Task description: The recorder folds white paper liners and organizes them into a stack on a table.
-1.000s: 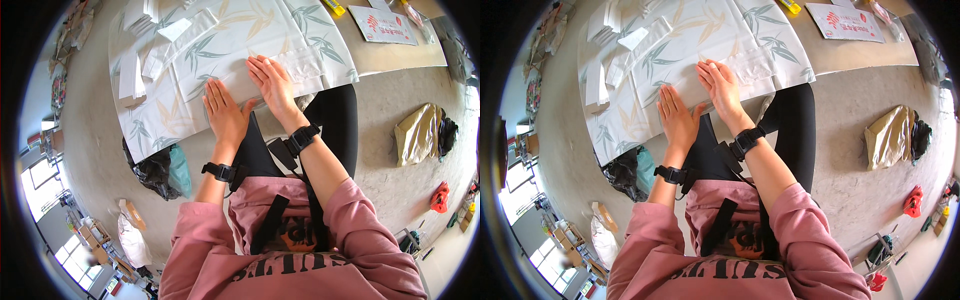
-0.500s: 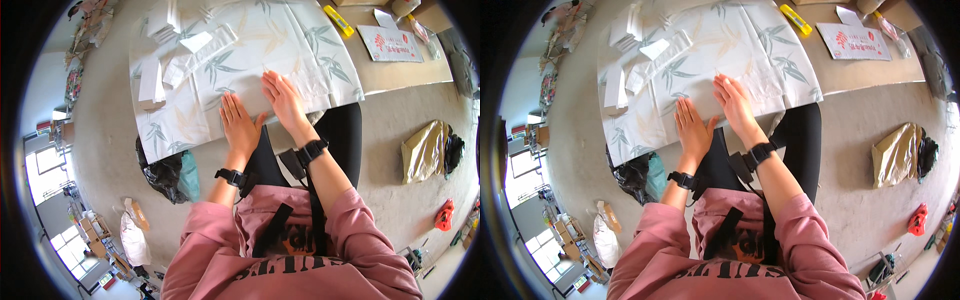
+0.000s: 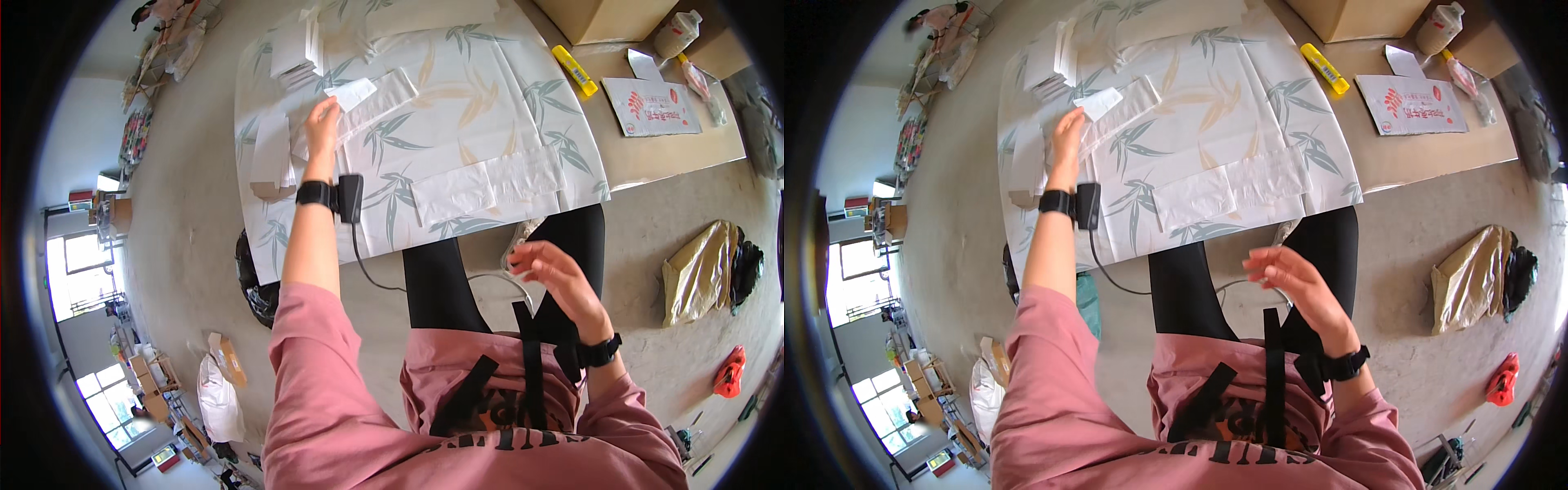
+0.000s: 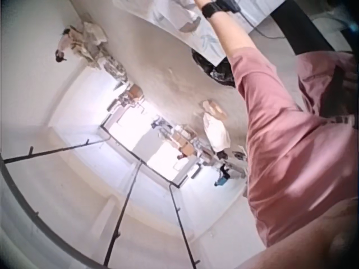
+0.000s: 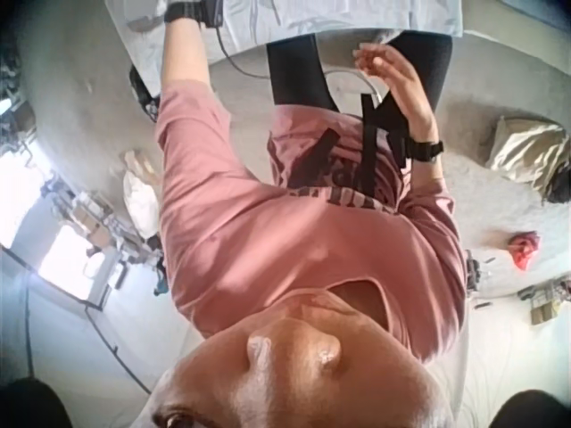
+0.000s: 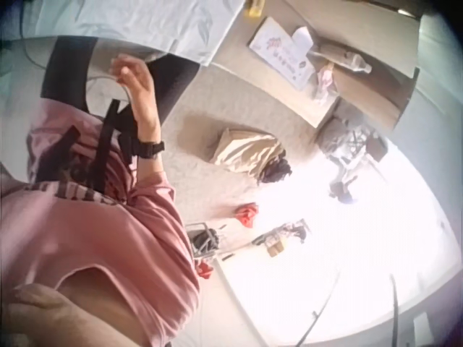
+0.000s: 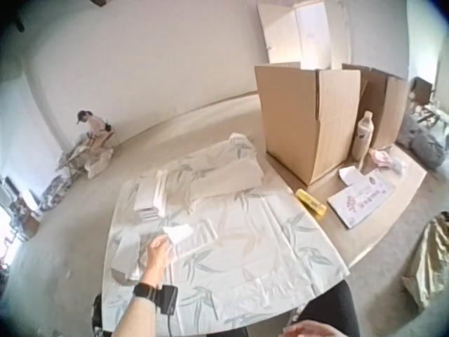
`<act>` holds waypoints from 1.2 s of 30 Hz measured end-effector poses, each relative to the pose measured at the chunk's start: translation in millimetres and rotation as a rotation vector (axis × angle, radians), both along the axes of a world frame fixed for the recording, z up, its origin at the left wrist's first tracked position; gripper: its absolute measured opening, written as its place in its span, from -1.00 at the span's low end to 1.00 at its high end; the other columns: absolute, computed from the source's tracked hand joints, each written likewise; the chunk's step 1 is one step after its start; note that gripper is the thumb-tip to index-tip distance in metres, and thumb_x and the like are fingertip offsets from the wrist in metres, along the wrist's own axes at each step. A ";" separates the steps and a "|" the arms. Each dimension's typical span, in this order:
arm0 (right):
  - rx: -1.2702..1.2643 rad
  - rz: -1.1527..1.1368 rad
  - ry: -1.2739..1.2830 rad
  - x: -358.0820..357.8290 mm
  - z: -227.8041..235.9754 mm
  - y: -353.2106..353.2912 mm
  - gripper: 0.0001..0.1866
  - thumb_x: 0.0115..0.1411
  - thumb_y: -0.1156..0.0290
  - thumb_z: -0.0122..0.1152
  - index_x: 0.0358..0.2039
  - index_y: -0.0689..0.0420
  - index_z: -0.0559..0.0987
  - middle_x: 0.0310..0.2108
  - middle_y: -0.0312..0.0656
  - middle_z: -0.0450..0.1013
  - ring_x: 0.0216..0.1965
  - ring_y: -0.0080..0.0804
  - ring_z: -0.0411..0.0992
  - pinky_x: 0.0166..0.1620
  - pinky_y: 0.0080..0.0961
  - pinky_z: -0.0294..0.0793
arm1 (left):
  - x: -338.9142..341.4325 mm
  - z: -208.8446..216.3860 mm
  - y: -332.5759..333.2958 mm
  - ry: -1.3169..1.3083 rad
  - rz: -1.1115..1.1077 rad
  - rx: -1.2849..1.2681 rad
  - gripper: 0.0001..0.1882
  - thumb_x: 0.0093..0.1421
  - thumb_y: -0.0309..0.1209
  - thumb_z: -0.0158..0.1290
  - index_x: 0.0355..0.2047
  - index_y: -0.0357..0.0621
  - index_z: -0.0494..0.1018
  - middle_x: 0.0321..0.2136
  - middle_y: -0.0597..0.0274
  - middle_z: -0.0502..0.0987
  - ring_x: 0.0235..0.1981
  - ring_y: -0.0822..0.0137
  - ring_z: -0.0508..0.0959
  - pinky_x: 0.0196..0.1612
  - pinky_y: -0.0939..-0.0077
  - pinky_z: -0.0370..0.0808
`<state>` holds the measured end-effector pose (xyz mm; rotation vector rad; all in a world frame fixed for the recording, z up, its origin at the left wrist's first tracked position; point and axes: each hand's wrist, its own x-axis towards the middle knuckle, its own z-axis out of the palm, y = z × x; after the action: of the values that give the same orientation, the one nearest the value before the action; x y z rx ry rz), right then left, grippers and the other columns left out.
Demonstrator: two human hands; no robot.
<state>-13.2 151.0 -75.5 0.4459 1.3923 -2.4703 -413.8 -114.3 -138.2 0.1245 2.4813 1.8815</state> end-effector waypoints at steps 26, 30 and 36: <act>1.398 -0.503 0.873 -4.5 77.7 -76.8 -0.55 -0.28 0.54 0.36 -0.25 0.10 0.54 -0.17 -0.22 0.45 -0.15 -0.25 0.43 -0.15 -0.32 0.33 | 339.4 195.1 38.8 -0.438 -0.190 0.439 -0.63 0.13 -0.46 0.07 -0.07 -0.42 0.40 -0.22 0.07 0.51 -0.24 0.33 0.54 -0.23 0.45 0.54; 1.206 -0.467 0.754 10.7 90.3 -70.4 -0.66 -0.24 0.67 0.27 -0.36 0.13 0.53 -0.36 -0.25 0.44 -0.37 -0.28 0.43 -0.25 -0.41 0.33 | 349.7 197.5 52.7 -0.471 -0.246 0.546 -0.57 0.14 -0.42 0.08 -0.01 -0.38 0.33 -0.13 0.01 0.46 -0.22 0.29 0.53 -0.19 0.44 0.52; -0.015 -0.386 0.051 26.3 95.3 -60.9 -0.90 0.21 0.55 0.12 -0.29 0.22 0.40 -0.38 -0.36 0.44 -0.31 -0.72 0.38 -0.26 -0.67 0.40 | 375.4 172.3 61.7 -0.141 -0.370 0.338 -0.53 0.05 -0.53 0.17 -0.03 -0.26 0.28 -0.10 0.06 0.41 -0.13 0.25 0.51 -0.06 0.44 0.41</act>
<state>13.1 90.1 19.8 0.7115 1.4181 -2.8081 -38.5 -52.6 34.1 0.4098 1.8746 2.0353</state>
